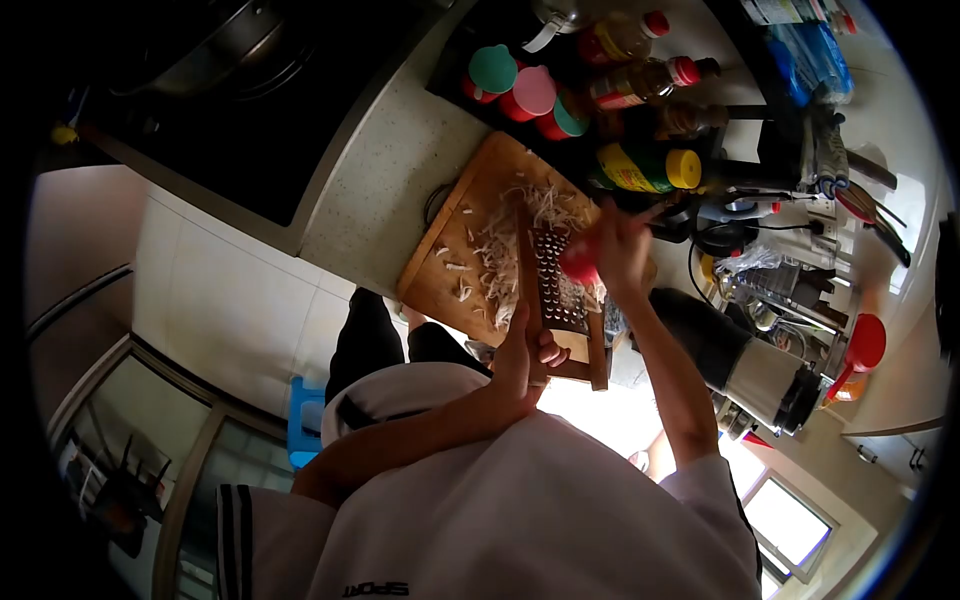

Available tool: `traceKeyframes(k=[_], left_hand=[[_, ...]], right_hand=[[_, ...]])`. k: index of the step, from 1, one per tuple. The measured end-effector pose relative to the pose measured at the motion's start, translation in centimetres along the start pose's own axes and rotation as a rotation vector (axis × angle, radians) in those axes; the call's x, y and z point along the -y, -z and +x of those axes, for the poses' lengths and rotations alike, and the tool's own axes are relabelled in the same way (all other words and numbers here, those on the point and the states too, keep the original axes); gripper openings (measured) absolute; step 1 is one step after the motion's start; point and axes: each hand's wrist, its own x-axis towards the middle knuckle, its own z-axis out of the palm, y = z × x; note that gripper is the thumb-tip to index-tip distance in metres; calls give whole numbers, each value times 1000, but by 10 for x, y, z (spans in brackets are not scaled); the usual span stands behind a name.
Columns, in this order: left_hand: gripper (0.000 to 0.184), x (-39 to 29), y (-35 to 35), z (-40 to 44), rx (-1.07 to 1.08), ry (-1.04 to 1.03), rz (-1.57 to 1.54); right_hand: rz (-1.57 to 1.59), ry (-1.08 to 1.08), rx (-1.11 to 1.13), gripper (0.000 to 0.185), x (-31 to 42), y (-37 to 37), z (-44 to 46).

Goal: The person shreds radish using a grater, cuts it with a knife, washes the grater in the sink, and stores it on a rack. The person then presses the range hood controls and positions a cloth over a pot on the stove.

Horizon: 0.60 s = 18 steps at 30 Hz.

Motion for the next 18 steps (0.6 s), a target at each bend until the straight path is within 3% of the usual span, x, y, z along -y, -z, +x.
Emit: traceKeyframes(k=[1, 4, 6, 8, 10, 14, 17, 18], left_hand=[[50, -1, -1, -1, 0, 0, -6], [50, 0, 0, -1, -17, -5, -17], [44, 2, 1, -1, -23, -3, -61], [33, 4, 2, 1, -7, -8, -160], [43, 2, 0, 1, -6, -15, -62], [48, 0, 5, -1, 26, -18, -28], [50, 0, 2, -1, -4, -23, -42], [50, 2, 6, 0, 14, -24, -35]], right_hand=[[114, -108, 53, 37, 15, 10, -19], [104, 152, -181, 33, -19, -4, -34], [109, 121, -233, 34, -66, -38, 1], [47, 155, -205, 35, -69, -56, 30], [-103, 237, -90, 36, -39, -50, 39], [89, 91, -55, 37, -8, -10, -11], [119, 358, -153, 34, -9, 6, -48], [-31, 299, -200, 32, -30, 2, -44]])
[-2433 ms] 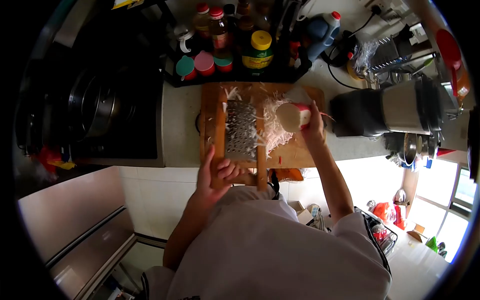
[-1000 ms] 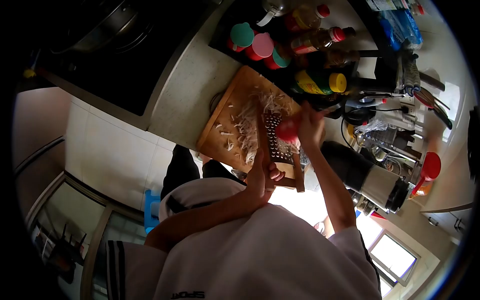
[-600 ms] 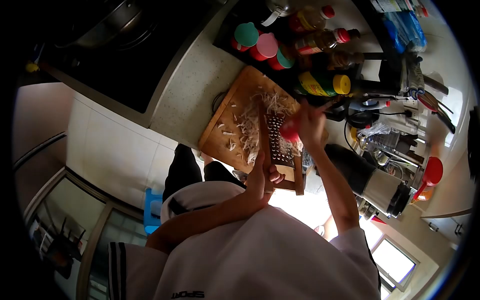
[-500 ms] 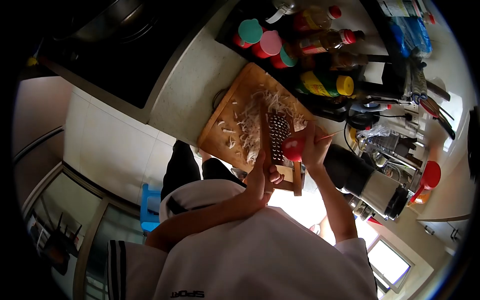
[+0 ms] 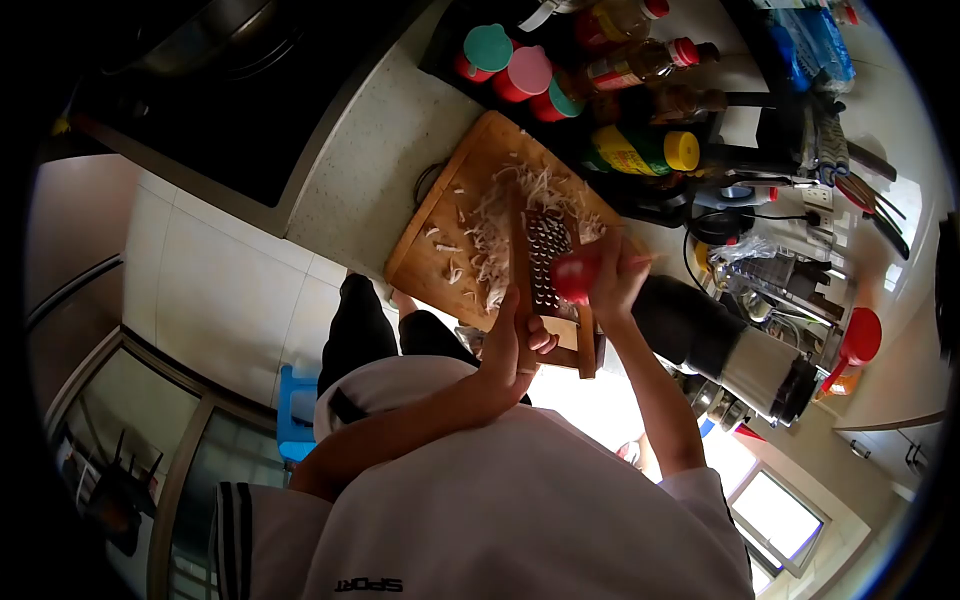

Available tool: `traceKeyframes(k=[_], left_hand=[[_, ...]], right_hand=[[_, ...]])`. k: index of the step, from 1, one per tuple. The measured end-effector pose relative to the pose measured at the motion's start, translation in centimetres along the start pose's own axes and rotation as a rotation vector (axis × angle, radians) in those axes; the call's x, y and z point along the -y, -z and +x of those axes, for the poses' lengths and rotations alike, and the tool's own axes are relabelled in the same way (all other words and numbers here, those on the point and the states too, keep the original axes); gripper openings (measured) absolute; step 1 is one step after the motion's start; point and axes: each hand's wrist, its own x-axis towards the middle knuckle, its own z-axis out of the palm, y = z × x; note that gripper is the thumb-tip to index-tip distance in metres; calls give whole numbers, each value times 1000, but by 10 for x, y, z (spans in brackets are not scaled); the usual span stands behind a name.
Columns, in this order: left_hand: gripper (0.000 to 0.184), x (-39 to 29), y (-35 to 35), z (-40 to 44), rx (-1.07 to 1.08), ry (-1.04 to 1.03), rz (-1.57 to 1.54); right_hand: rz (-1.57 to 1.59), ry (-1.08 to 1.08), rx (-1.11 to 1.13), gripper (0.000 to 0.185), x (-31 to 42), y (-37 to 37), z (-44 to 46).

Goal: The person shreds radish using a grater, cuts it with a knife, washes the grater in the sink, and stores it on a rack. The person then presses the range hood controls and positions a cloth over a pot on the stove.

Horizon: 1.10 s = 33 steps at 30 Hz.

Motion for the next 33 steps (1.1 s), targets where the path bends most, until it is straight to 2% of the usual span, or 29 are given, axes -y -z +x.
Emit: traceKeyframes(k=[1, 3, 4, 6, 9, 10, 12, 14, 15, 17, 19, 21, 24, 27, 29, 31, 33], left_hand=[[51, 1, 4, 0, 17, 3, 13], [52, 1, 3, 1, -1, 27, 3], [53, 1, 3, 0, -11, 35, -1], [53, 3, 2, -2, -26, 36, 11], [53, -2, -1, -5, -43, 45, 30], [53, -3, -2, -5, -50, 54, 32], [53, -5, -3, -4, -35, 51, 37], [54, -5, 0, -4, -2, 27, 44], [54, -3, 2, -2, -13, 38, 46], [55, 1, 8, 1, -43, 53, 52], [53, 0, 12, 3, -45, 68, 29], [47, 1, 17, 2, 3, 75, -33], [51, 0, 10, -1, -64, 50, 34], [52, -3, 15, -1, 3, 46, 55], [53, -5, 12, 0, 36, 45, 54], [52, -5, 5, -3, -5, 30, 34], [54, -3, 7, -2, -29, 42, 21]], right_hand=[[176, -227, -84, 31, 5, -17, 10], [296, -383, -105, 31, -34, -59, 41], [239, -317, -39, 32, -70, -80, 52], [-229, 138, -26, 35, -70, -104, 79], [191, -143, 154, 39, -49, -93, 78], [197, -250, 221, 40, -18, -63, 71], [49, -261, 284, 39, 46, -6, 48], [42, -129, 283, 37, 50, 23, 12], [129, -155, 270, 35, 38, 26, -3], [51, -143, 33, 36, 11, -9, -1], [56, -253, 114, 37, 17, -39, 37], [123, 10, 134, 38, -81, -89, 51], [-257, 216, 162, 37, -68, -99, 84], [188, -145, 235, 37, 24, -46, 67], [-83, 83, 226, 35, 29, -7, 36], [80, 87, 271, 33, 30, 16, -3], [63, -52, 126, 32, 27, -6, -1]])
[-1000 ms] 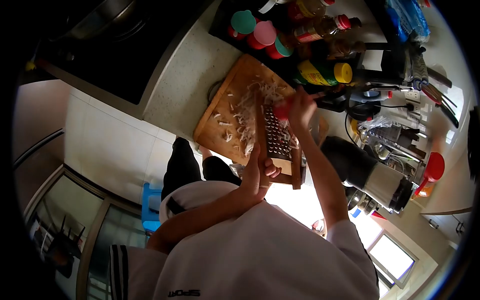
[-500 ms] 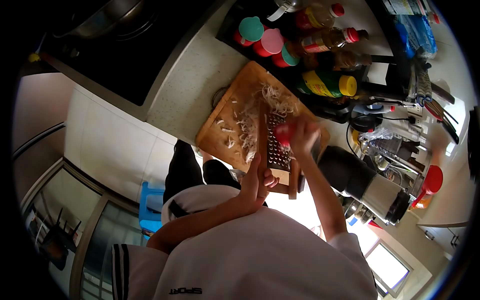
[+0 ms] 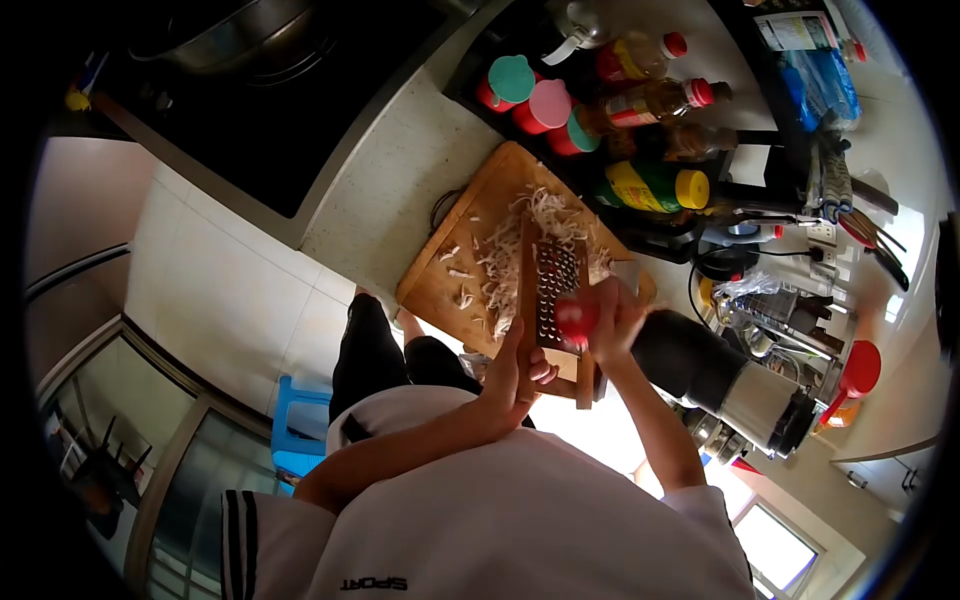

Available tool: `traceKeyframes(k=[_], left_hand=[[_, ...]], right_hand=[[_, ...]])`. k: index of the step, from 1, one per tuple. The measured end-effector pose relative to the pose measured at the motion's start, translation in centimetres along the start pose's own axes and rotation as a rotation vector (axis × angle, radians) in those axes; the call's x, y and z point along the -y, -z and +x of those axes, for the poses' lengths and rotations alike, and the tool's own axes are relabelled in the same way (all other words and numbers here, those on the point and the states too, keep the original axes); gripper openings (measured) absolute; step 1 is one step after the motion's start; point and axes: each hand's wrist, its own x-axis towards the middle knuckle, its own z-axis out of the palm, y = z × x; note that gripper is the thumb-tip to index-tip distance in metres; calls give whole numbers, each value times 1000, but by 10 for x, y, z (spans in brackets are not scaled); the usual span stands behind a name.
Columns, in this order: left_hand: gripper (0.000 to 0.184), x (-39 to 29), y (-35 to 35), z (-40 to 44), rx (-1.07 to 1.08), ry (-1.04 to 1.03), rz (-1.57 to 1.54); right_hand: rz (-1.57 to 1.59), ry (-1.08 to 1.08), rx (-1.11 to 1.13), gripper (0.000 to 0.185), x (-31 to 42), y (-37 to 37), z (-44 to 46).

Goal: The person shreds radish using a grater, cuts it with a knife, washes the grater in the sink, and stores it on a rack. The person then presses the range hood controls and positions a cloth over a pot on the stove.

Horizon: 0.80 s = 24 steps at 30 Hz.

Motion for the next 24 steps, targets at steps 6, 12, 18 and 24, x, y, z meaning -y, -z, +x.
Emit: traceKeyframes(k=[6, 12, 18, 24], left_hand=[[54, 5, 5, 4, 52, -21, 22], [54, 7, 7, 3, 78, -28, -11], [53, 8, 3, 3, -18, -11, -23], [53, 13, 7, 2, 75, -34, 1]], right_hand=[[-331, 200, 84, 28, -124, -83, 90], [-220, 102, 212, 30, 3, 2, 33], [-131, 47, 5, 28, -59, -27, 17], [-295, 234, 63, 29, -110, -71, 88]])
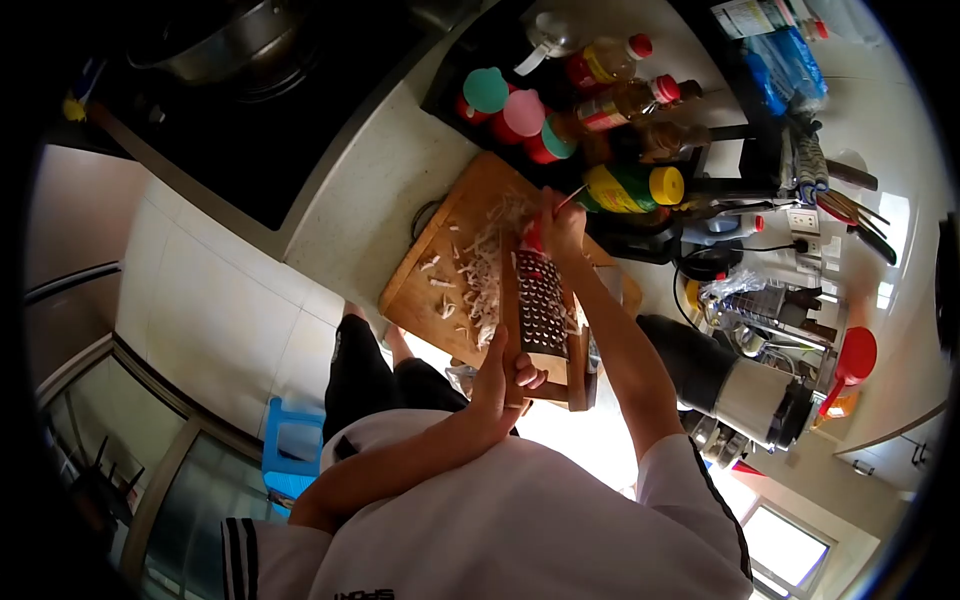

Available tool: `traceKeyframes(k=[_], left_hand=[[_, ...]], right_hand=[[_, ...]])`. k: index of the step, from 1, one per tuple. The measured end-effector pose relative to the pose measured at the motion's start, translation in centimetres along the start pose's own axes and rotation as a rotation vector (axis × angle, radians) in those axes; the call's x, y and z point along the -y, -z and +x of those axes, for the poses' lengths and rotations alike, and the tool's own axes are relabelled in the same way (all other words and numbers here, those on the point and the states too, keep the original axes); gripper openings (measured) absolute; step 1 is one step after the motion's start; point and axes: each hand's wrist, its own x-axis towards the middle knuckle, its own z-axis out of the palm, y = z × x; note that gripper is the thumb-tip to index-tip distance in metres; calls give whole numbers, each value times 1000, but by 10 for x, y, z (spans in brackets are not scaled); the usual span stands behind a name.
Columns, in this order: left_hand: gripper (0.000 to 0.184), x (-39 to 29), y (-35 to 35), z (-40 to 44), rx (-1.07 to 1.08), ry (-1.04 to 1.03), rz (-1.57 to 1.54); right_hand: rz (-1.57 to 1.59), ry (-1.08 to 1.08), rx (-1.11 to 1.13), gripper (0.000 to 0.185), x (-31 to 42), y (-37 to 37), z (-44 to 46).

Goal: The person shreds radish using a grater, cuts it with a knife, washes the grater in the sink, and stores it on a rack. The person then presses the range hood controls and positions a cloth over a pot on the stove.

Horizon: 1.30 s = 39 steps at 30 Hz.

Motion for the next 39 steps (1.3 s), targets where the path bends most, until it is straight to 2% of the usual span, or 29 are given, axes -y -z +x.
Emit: traceKeyframes(k=[1, 4, 5, 7, 8, 9, 10, 13, 16, 17, 22, 25, 28, 29, 31, 33, 35, 38, 39], left_hand=[[53, -4, 0, 3, 18, -9, 5], [53, -1, 6, 2, 38, 1, -31], [53, 0, 9, 6, 39, -13, -38], [41, 2, 10, 7, 21, -20, -118], [36, 4, 10, 8, 9, -23, -160], [50, 0, 9, 6, 15, -14, -48], [44, 2, 10, 4, 11, -20, -80], [33, 0, 11, 5, 40, -48, -121], [35, 4, 10, 5, 23, -49, -114], [36, 6, 12, 5, 28, -41, -95], [41, 10, 14, 6, 46, -46, -61], [42, 9, 13, 6, 57, -35, -76], [43, 11, 10, 6, 13, -45, -66], [46, 10, 11, 7, -2, -30, -34], [54, 10, 13, 8, -33, 1, 36], [54, 5, 4, 1, 1, -7, 12], [54, 2, -3, 1, 6, -13, -12], [54, 4, 4, 4, 2, 0, -12], [54, 1, 4, 5, 17, -4, -1]], right_hand=[[-21, 11, 29, 22, -1, 0, 1], [672, -183, 102, 30, 39, 48, -16], [710, -405, 89, 24, 59, 74, -25], [908, -105, 159, 22, 59, 104, -45], [903, -89, 239, 19, 63, 117, -55], [900, -73, 320, 17, 69, 128, -65], [900, -55, 399, 14, 72, 134, -75], [726, -252, 288, 9, 82, 124, -94], [999, -539, 131, 20, 93, 124, -103], [997, -549, 73, 21, 98, 122, -105], [1051, -602, -148, 27, 103, 114, -103], [953, -542, -56, 24, 106, 129, -104], [1011, -357, 47, 18, 108, 130, -112], [1050, -351, -48, 18, 110, 120, -109], [833, -463, -146, 19, 78, 83, -84], [685, -445, -103, 18, 56, 52, -33], [1017, -485, 16, 22, 41, 30, -6], [683, -340, -33, 22, 56, 52, -7], [863, -445, -19, 23, 57, 67, -15]])
